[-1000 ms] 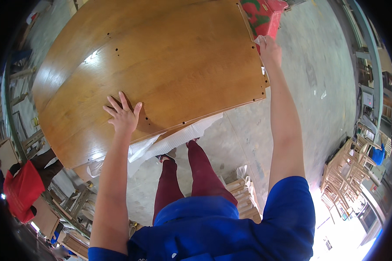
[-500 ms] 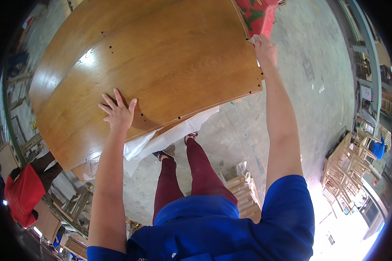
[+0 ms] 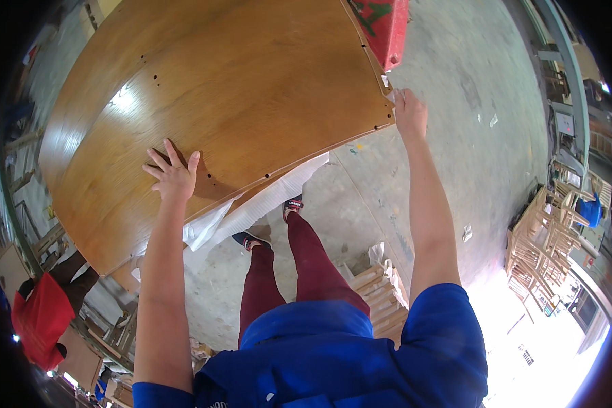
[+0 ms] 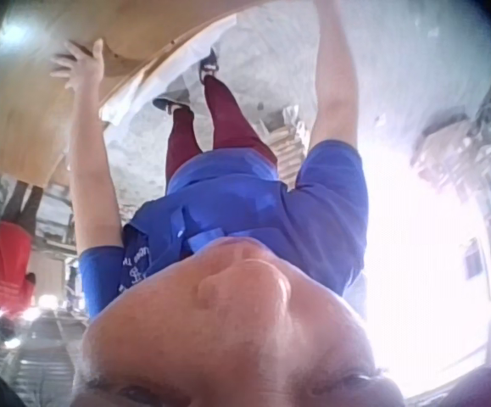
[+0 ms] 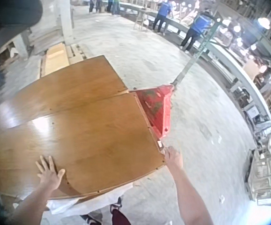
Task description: The person wipes the surface of a large wooden panel on a roller conveyor with a cloth, then flips the panel to wipe the other side. They continue wiping additional panels and remove protective paper from a stack of finished panels.
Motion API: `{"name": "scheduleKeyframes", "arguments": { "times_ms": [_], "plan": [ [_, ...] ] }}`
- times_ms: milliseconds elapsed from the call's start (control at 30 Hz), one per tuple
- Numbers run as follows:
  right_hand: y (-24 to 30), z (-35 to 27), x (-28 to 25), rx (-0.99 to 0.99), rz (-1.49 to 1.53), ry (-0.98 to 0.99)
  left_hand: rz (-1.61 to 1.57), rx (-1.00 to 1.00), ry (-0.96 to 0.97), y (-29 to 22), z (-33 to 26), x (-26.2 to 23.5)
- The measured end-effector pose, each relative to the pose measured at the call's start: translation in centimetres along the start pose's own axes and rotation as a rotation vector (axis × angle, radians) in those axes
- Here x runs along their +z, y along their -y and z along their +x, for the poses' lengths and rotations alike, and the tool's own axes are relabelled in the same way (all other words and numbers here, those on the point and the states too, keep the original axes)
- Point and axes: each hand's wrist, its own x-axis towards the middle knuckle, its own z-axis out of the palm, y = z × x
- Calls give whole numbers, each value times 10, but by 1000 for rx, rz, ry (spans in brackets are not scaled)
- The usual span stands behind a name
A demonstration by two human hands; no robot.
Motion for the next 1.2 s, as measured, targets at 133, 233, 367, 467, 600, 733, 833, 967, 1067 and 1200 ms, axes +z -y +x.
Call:
{"name": "scheduleKeyframes", "arguments": {
  "times_ms": [133, 233, 367, 467, 600, 733, 833, 967, 1067, 1200],
  "plan": [
    [-11, -24, -6, 49, -9, 14, -28, 8, -19, 0, 0, 1],
    [-16, -33, -9, 64, -26, 12, -37, 6, -8, -1, 0, 0],
    [-18, -39, -8, 88, -42, 16, -2, -6, 33, -4, -2, -5],
    [-20, -40, -6, 97, -54, 35, -11, -6, 27, -4, -4, -8],
    [-20, -42, -3, 108, -105, 65, -78, 12, 26, -6, -8, -9],
    [7, -48, -13, 172, -61, 57, -120, 236, -118, 49, 8, 2],
    [41, -50, -7, 159, 440, 143, -354, -206, -33, 130, 25, 25],
    [113, -48, 38, 134, 814, 312, -459, -452, 151, 187, 25, 61],
    [206, -48, 83, -4, 764, 324, -458, -417, 138, 191, 19, 75],
    [326, -40, 134, -185, 789, 236, -410, -377, 150, 193, 23, 70]
  ]
}}
